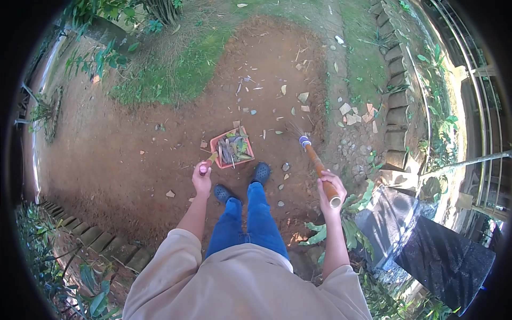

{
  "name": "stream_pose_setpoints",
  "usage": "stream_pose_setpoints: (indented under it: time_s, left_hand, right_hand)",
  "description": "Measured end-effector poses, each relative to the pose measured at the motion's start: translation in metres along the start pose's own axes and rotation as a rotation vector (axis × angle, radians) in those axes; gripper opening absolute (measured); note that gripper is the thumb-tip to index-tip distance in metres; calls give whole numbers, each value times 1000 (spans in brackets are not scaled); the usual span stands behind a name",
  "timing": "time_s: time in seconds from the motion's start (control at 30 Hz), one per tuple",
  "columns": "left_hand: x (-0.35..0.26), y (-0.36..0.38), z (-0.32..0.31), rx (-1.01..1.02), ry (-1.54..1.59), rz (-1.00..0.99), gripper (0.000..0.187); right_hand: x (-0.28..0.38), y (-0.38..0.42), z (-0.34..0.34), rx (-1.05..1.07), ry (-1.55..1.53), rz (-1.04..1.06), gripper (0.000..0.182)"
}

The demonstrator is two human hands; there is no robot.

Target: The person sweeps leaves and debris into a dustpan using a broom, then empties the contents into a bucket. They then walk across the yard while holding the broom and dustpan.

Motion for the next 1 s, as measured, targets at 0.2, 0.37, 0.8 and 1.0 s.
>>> stream_pose_setpoints:
  time_s: [0.2,0.37,0.8,1.0]
  left_hand:
    - [0,-9,-22,14,-5,-28,32]
    - [-8,-18,-26,43,14,-57,33]
    - [-17,-17,-24,48,9,-48,30]
    - [-15,-21,-27,57,-14,-24,31]
  right_hand:
    - [12,11,-12,153,-157,-20,12]
    - [21,4,14,162,-283,-62,14]
    - [8,-15,14,-23,-137,-38,13]
    - [-12,-11,-15,59,-112,-3,15]
Point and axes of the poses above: each hand's wrist, its own y-axis away from the middle knuckle, its own z-axis out of the back of the hand, x = y × z, the point moved 3 cm from there along -y, towards the middle knuckle, and after that the axes turned 1 degree about -y, right-handed, at the moved point
